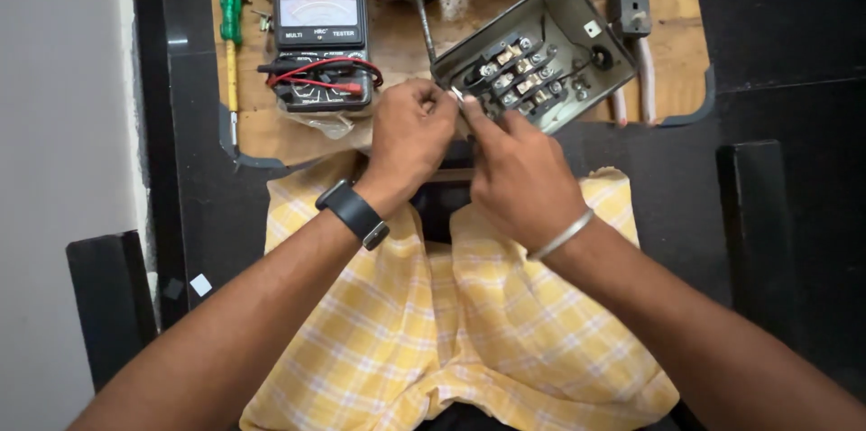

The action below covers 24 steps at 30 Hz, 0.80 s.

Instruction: Repairing an electric motor and its wiring connections using a multimeter and a screwdriver.

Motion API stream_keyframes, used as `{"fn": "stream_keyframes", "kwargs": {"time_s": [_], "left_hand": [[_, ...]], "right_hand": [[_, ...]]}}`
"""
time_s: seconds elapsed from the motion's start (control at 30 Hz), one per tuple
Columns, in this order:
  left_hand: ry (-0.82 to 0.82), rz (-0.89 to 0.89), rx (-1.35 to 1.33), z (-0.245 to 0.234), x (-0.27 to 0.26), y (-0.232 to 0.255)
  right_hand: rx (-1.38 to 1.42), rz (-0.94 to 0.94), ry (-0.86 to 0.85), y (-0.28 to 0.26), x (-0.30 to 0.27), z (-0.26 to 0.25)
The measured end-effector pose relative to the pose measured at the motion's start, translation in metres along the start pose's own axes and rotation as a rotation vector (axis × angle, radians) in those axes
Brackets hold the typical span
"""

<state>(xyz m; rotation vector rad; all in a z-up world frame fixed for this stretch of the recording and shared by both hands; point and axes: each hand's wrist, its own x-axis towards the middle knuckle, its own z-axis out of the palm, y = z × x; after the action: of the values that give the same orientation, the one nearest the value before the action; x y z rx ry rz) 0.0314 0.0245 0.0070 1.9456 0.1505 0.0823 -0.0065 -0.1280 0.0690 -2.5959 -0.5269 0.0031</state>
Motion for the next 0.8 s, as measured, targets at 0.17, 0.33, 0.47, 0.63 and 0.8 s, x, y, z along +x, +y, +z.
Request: {"fn": "stream_keyframes", "kwargs": {"time_s": [0.17, 0.33, 0.47, 0.63, 0.8], "left_hand": [[0.013, 0.028, -0.007, 0.001, -0.002, -0.007], [0.027, 0.053, -0.015, 0.003, -0.004, -0.005], [0.029, 0.029, 0.012, 0.002, -0.002, -0.004], [-0.026, -0.060, 0.002, 0.000, -0.001, 0.000], [-0.016, -0.028, -0.003, 0.001, -0.001, -0.001]], "right_hand": [[-0.016, -0.031, 0.047, -0.003, 0.008, 0.007], [-0.031, -0.072, 0.018, 0.001, 0.002, -0.023], [-0.034, -0.047, -0.157, -0.004, 0.007, -0.044], [-0.033, -0.087, -0.200, 0.008, 0.002, -0.038], [-0.068, -0.082, -0.201, 0.004, 0.003, -0.041]]}}
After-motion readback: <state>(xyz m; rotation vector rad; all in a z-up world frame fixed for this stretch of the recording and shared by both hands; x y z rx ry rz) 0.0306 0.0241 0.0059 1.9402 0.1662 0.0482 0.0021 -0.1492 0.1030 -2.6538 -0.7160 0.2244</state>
